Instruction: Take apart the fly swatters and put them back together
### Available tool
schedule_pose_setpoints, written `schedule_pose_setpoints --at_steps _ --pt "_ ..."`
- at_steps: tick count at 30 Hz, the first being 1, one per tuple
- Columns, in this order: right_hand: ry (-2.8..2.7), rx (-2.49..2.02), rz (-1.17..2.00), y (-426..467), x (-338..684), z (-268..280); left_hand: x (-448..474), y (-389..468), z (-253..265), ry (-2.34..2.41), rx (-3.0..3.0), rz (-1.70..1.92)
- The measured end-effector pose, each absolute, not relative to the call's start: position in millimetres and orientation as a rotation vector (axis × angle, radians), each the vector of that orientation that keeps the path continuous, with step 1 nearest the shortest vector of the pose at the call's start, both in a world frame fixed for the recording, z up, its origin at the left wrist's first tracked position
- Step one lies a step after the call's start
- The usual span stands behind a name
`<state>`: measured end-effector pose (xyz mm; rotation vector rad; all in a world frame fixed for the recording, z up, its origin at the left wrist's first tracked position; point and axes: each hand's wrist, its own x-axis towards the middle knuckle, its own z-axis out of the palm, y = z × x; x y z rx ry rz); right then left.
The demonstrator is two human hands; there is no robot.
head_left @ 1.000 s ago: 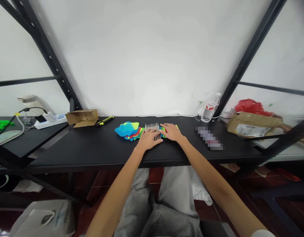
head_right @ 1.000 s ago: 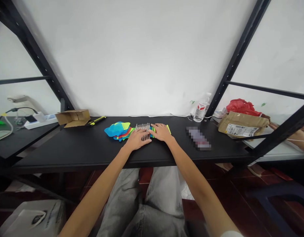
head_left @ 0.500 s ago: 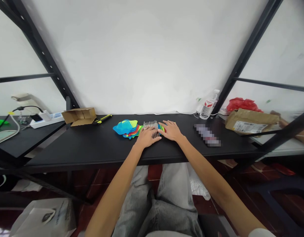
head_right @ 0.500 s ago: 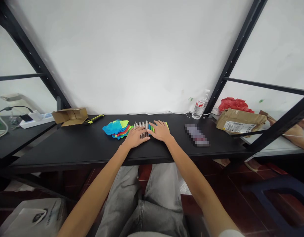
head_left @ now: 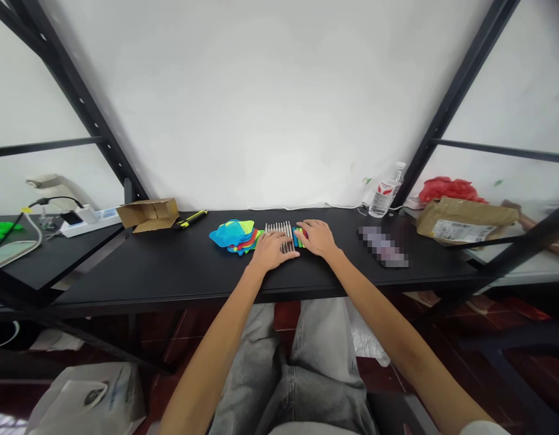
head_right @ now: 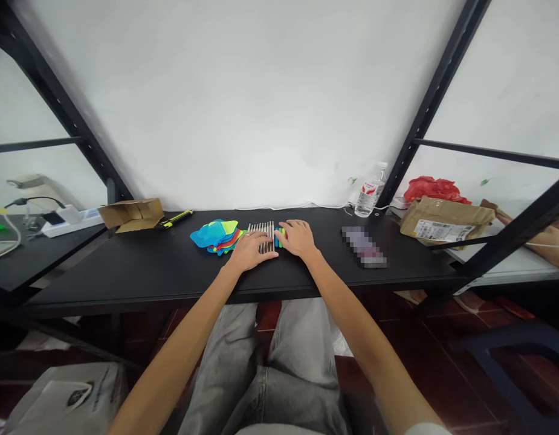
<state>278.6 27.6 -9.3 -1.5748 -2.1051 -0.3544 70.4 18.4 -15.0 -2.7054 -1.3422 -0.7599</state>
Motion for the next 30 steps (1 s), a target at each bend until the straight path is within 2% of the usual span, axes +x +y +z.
schedule_pose_setpoints --at_steps 4,9,20,30 --pt "-1.88 -1.787 -0.251 32 291 -12 71 17 -13 -1.333 -2.757 -0.719" --pt "-1.967 -1.906 -0.041 35 295 -19 71 18 -11 -1.344 -2.808 -0.694" --pt "-2.05 -1.898 -0.102 21 283 -18 71 20 -15 -1.336 -2.728 -0.734" --pt "-2.234 -1.845 -0.306 19 280 -19 72 18 -13 -1.336 -2.751 -0.782"
